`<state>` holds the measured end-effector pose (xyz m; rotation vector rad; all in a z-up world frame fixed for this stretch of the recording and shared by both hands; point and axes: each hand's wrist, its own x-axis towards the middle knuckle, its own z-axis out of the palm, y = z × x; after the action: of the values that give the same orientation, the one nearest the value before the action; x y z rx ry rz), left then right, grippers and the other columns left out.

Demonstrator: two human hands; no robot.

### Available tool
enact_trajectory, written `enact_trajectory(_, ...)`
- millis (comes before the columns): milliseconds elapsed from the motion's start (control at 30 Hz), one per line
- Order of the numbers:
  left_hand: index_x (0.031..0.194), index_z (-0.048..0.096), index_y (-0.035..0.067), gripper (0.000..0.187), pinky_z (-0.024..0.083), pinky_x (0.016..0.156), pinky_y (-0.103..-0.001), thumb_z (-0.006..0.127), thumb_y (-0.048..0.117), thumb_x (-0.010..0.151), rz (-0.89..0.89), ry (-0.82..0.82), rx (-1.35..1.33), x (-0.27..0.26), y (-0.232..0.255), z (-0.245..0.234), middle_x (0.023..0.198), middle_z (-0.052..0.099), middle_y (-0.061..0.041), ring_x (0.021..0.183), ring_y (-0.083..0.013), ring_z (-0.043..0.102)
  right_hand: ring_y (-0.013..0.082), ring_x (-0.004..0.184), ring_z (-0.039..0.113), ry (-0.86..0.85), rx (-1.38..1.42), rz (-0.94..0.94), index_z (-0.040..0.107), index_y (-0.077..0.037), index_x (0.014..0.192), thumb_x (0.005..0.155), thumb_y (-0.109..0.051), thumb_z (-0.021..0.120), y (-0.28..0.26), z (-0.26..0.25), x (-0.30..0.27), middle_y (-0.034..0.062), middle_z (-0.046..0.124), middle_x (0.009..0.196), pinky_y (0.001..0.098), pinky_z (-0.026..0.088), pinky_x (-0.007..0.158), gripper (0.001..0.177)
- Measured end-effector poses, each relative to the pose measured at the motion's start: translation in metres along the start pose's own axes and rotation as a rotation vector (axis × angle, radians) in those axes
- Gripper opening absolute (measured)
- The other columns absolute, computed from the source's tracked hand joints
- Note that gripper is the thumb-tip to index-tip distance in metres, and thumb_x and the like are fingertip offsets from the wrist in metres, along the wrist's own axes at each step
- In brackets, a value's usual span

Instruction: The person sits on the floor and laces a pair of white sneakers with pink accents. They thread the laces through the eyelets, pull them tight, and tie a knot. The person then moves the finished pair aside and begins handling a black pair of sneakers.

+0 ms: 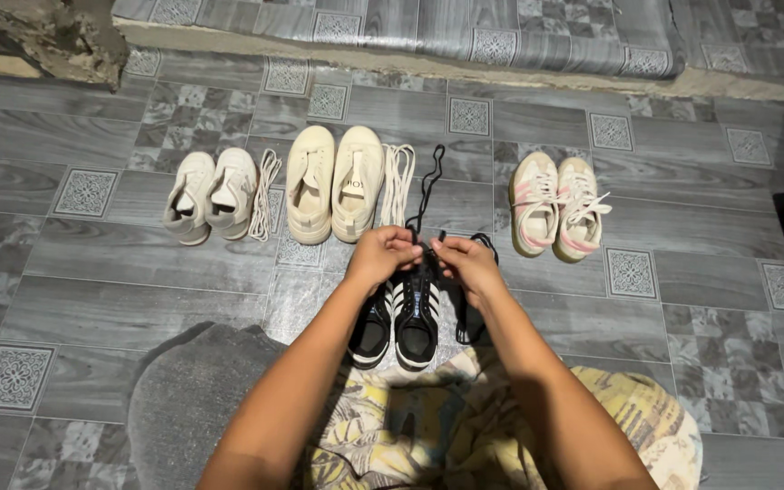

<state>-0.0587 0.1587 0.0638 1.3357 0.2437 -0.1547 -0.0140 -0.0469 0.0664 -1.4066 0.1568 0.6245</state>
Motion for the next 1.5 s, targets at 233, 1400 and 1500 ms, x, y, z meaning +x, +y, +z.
enact_trajectory(233,0.098,0.072,-0.002,0.017,0.057,0.056,-0.027,0.079,0.002,0.084,0.013,0.187,0.078,0.0,-0.039,-0.015,0.081,0.073,-0.005,0.068,-0.0102,0.071,0.0071,0.064,0.06,0.088,-0.153,-0.142,0.073,-0.004,0.097,0.089,-0.01,0.078,0.04,-0.011,0.005,0.001,0.071,0.076,0.021,0.045,0.057,0.011)
enact_trajectory(1400,0.107,0.068,0.006,0.02,0.055,0.076,-0.047,0.057,0.008,0.091,0.084,0.091,0.921,-0.038,0.031,0.015,0.087,0.073,-0.021,0.085,-0.0389,0.073,0.0233,0.07,0.064,0.395,-0.802,-0.446,0.07,0.0,0.082,0.077,-0.016,0.087,0.052,0.013,-0.012,0.0106,0.063,0.084,0.0354,0.052,0.068,0.024)
enact_trajectory(1500,0.107,0.067,0.006,0.02,0.055,0.075,-0.048,0.054,0.009,0.092,0.075,0.086,0.958,-0.038,0.031,0.015,0.087,0.073,-0.021,0.085,-0.0397,0.073,0.0241,0.071,0.065,0.392,-0.814,-0.448,0.071,0.0,0.083,0.078,-0.016,0.087,0.046,0.017,-0.018,0.0106,0.063,0.084,0.0361,0.052,0.068,0.024)
